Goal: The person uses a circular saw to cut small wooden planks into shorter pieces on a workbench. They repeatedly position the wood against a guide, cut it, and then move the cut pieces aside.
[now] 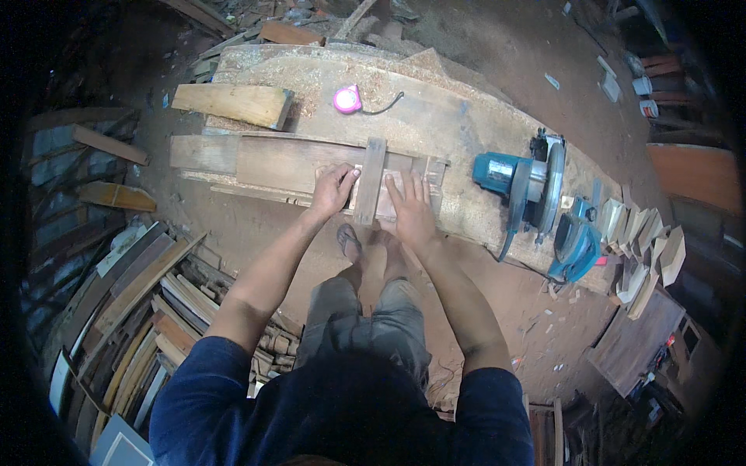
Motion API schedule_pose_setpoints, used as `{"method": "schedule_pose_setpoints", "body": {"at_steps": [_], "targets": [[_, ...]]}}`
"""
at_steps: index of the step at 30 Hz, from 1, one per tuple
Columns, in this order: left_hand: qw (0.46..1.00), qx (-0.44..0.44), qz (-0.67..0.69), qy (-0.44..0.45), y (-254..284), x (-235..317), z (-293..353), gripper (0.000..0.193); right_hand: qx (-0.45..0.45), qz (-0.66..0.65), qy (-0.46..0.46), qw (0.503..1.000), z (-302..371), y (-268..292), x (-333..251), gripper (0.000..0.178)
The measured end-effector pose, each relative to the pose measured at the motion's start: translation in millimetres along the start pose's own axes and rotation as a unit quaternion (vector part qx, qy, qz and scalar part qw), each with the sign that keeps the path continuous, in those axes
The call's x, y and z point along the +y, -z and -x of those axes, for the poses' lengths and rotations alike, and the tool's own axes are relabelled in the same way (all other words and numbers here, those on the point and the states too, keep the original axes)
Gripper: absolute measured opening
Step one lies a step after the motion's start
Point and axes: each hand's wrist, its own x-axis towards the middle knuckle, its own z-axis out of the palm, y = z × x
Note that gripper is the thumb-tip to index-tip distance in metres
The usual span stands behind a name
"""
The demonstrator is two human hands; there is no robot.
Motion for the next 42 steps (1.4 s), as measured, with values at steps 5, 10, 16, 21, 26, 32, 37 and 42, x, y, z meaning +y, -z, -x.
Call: {"method": "schedule_pose_setpoints", "body": {"at_steps": [5,10,16,21,26,32,37,42], "targets": [[1.0,-0.003,0.011,0.022,-4.0,-11.1,2.3,0.03,-0.007,-0.031,-0.011,0.999,-2.6,4.8,-0.9,0.106],[0.999,0.013,-0.024,-0.022,-1.3,-5.0,1.4,0.033,-0.021,-0.043,-0.011,0.999,-0.7,8.2,6.7,0.109],[0.998,0.02,-0.03,-0.046,-2.9,-9.9,2.0,0.031,-0.012,-0.047,-0.01,0.999,0.1,8.2,3.4,0.108],[1.0,-0.01,-0.008,-0.01,-3.7,-10.6,2.3,0.032,-0.008,-0.047,0.0,0.999,0.4,5.8,6.0,0.109],[0.998,0.022,-0.03,-0.048,-4.9,-8.3,1.8,0.031,-0.019,-0.042,-0.013,0.999,0.7,4.0,11.0,0.109],[0.999,0.023,-0.027,-0.042,-8.6,-14.3,1.3,0.031,-0.022,-0.043,-0.016,0.999,-0.3,3.3,11.6,0.107],[0.997,0.026,-0.04,-0.053,-7.9,-15.1,3.6,0.029,-0.023,-0.045,-0.016,0.999,-1.0,3.4,10.1,0.108],[0.999,0.005,0.02,0.033,-1.9,0.8,5.1,0.028,-0.024,-0.026,-0.029,0.999,-2.0,8.7,2.6,0.109]]}}
